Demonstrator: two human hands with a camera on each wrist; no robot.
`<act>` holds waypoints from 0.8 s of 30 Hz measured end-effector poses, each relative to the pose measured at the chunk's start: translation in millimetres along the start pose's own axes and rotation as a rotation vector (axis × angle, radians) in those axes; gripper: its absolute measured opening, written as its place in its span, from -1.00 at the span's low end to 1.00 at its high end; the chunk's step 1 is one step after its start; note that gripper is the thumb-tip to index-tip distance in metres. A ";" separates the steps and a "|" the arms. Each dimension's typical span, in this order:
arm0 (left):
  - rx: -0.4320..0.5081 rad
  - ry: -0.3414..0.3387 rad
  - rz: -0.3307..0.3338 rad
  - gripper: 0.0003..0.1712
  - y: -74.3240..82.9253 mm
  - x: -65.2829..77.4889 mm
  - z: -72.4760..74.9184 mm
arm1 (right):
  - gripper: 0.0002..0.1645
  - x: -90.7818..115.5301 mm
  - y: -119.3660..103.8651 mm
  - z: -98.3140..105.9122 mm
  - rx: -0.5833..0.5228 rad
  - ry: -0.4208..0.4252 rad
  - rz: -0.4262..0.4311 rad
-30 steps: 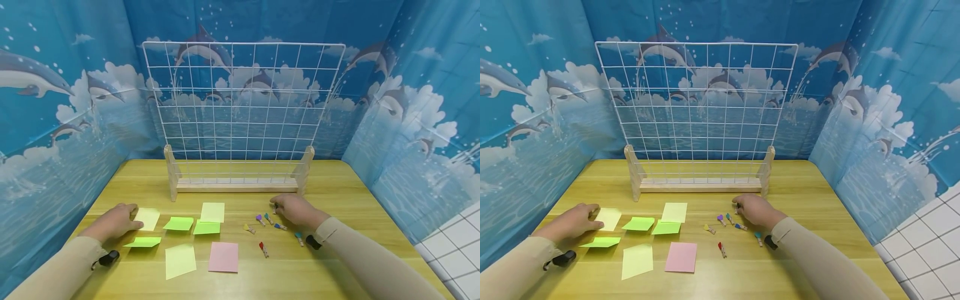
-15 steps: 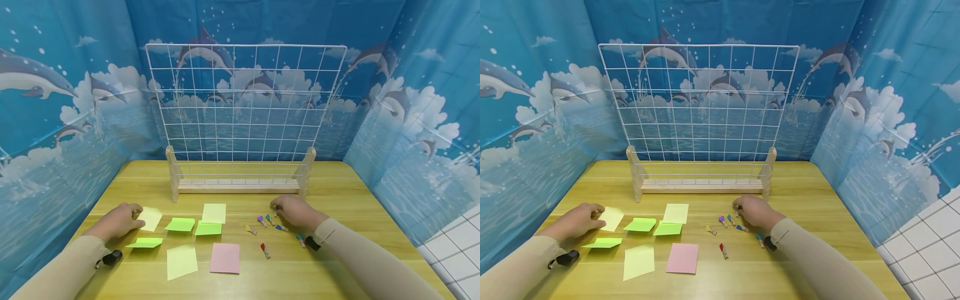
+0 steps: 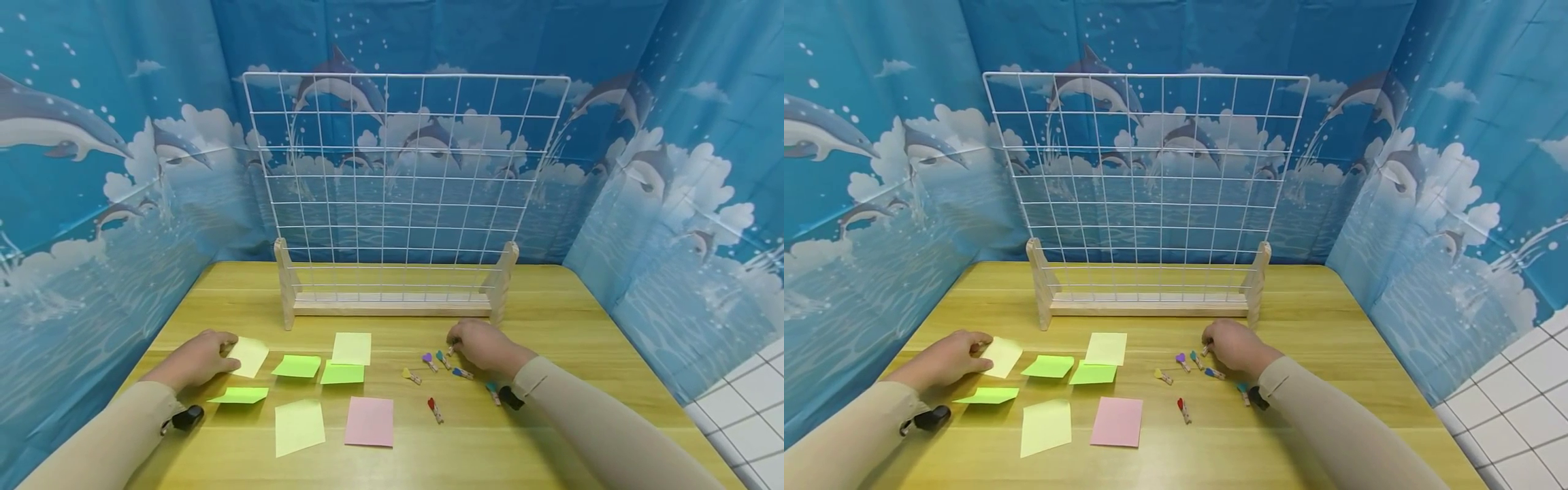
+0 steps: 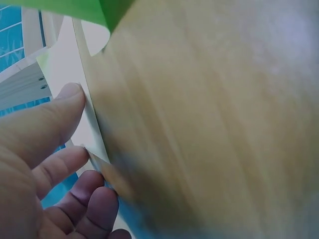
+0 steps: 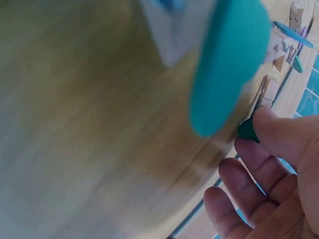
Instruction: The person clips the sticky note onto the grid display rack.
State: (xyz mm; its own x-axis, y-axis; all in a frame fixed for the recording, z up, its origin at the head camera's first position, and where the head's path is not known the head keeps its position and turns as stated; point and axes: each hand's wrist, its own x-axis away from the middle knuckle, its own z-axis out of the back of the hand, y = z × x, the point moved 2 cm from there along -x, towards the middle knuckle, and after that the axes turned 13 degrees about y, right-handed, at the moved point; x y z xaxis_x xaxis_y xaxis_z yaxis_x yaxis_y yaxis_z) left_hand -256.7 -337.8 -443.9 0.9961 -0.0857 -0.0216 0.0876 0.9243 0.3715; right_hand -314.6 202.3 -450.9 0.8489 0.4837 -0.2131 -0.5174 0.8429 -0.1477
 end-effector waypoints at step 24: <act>-0.020 -0.056 0.004 -0.09 8.6 -9.5 -0.3 | -0.87 1.7 0.1 2.8 -0.024 -0.032 -0.056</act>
State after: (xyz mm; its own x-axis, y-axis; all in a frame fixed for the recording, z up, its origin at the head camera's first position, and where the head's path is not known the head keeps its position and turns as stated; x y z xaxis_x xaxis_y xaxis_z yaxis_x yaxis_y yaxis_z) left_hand -265.4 -329.0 -440.8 0.9943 -0.1019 0.0323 0.0841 0.9320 0.3526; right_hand -312.9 203.8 -448.6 0.8792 0.4439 -0.1730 -0.4714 0.8631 -0.1814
